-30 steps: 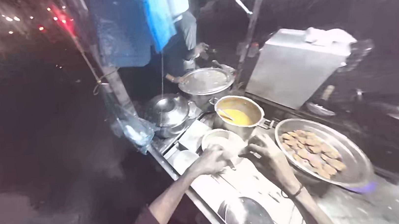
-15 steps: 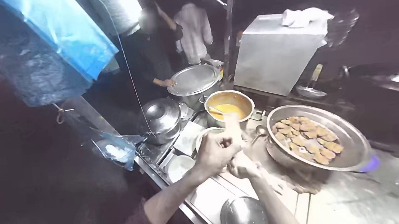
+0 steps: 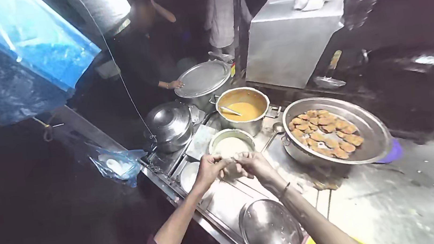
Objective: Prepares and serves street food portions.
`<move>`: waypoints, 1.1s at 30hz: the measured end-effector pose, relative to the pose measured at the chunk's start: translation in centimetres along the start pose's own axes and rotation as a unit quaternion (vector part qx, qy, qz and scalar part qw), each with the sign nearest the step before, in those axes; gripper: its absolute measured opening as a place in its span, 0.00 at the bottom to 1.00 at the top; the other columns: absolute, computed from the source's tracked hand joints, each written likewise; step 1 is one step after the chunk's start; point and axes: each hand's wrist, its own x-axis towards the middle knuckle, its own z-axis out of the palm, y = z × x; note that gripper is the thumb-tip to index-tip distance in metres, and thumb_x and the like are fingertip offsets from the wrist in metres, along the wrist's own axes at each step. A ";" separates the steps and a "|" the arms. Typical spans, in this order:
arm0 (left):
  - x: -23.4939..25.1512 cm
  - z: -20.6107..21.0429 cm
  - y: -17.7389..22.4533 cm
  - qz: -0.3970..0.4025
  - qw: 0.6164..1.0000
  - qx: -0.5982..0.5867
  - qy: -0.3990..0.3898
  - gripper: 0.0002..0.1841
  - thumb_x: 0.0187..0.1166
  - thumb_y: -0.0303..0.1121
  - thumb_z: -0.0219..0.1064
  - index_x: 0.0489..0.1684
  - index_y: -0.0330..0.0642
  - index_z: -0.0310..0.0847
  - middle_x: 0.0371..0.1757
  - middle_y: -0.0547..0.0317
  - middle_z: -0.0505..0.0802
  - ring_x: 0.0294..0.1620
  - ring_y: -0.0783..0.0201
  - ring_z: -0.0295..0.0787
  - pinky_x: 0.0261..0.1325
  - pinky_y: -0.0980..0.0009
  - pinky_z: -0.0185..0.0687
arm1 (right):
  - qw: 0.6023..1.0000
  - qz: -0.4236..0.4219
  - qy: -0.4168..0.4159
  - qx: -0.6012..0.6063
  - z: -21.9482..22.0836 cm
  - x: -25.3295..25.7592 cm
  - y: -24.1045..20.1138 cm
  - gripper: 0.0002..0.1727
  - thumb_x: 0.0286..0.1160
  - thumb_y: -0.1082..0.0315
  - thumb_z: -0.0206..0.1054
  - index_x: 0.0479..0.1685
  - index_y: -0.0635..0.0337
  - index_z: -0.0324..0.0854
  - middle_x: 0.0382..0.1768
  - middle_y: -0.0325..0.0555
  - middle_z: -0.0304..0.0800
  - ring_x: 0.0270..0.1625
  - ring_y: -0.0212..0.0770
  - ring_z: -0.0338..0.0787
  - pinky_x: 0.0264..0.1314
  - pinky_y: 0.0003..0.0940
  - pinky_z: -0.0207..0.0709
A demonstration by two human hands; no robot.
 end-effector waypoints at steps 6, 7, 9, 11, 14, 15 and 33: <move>-2.0 0.0 3.0 0.209 0.953 0.213 0.045 0.08 0.75 0.34 0.75 0.31 0.38 0.90 0.29 0.60 0.93 0.28 0.70 0.89 0.38 0.70 0.90 | 0.993 -0.063 0.013 -0.104 0.2 -1.9 -3.1 0.14 0.81 0.61 0.69 0.28 0.58 0.86 0.15 0.35 0.81 0.13 0.25 0.73 0.15 0.21 0.66; -2.3 0.2 3.6 0.236 0.937 0.255 0.034 0.12 0.78 0.38 0.74 0.32 0.38 0.89 0.32 0.59 0.92 0.31 0.69 0.89 0.40 0.69 0.90 | 0.975 -0.116 0.039 -0.184 -0.1 -2.1 -3.4 0.10 0.76 0.60 0.74 0.32 0.56 0.89 0.21 0.34 0.87 0.20 0.26 0.80 0.22 0.23 0.75; -3.1 0.2 4.9 0.276 0.916 0.291 -0.004 0.15 0.81 0.40 0.71 0.34 0.35 0.88 0.36 0.53 0.92 0.36 0.64 0.90 0.46 0.66 0.90 | 0.926 -0.235 0.043 -0.293 -0.4 -1.8 -4.2 0.19 0.66 0.56 0.81 0.54 0.52 0.86 0.49 0.36 0.92 0.48 0.33 0.91 0.48 0.34 0.88; -3.9 -0.1 5.7 0.295 0.911 0.284 -0.039 0.15 0.82 0.39 0.70 0.36 0.33 0.87 0.38 0.50 0.92 0.40 0.62 0.91 0.50 0.65 0.89 | 0.912 -0.291 -0.064 -0.282 0.1 -1.3 -5.2 0.37 0.69 0.58 0.77 0.82 0.53 0.72 0.78 0.45 0.79 0.76 0.46 0.81 0.72 0.45 0.83; -4.6 -0.6 6.3 0.307 0.917 0.248 -0.063 0.09 0.78 0.31 0.72 0.39 0.31 0.88 0.40 0.49 0.93 0.44 0.61 0.92 0.54 0.64 0.88 | 0.924 -0.264 -0.208 -0.181 1.3 -1.9 -5.1 0.33 0.77 0.60 0.72 0.83 0.58 0.74 0.82 0.52 0.76 0.81 0.55 0.78 0.79 0.47 0.80; -4.8 -0.7 6.4 0.312 0.917 0.241 -0.063 0.07 0.77 0.29 0.72 0.39 0.31 0.89 0.38 0.49 0.94 0.43 0.61 0.92 0.53 0.64 0.88 | 0.921 -0.271 -0.221 -0.171 1.5 -2.0 -4.6 0.31 0.76 0.57 0.74 0.78 0.58 0.79 0.79 0.52 0.80 0.78 0.54 0.81 0.77 0.45 0.82; -9.0 0.2 5.8 0.316 0.869 0.326 0.195 0.05 0.77 0.27 0.70 0.42 0.34 0.87 0.44 0.49 0.91 0.46 0.58 0.92 0.50 0.66 0.91 | 0.848 -0.462 -0.147 -0.215 12.4 -6.6 -6.2 0.06 0.77 0.81 0.63 0.42 0.70 0.86 0.38 0.42 0.92 0.41 0.27 0.90 0.49 0.17 0.84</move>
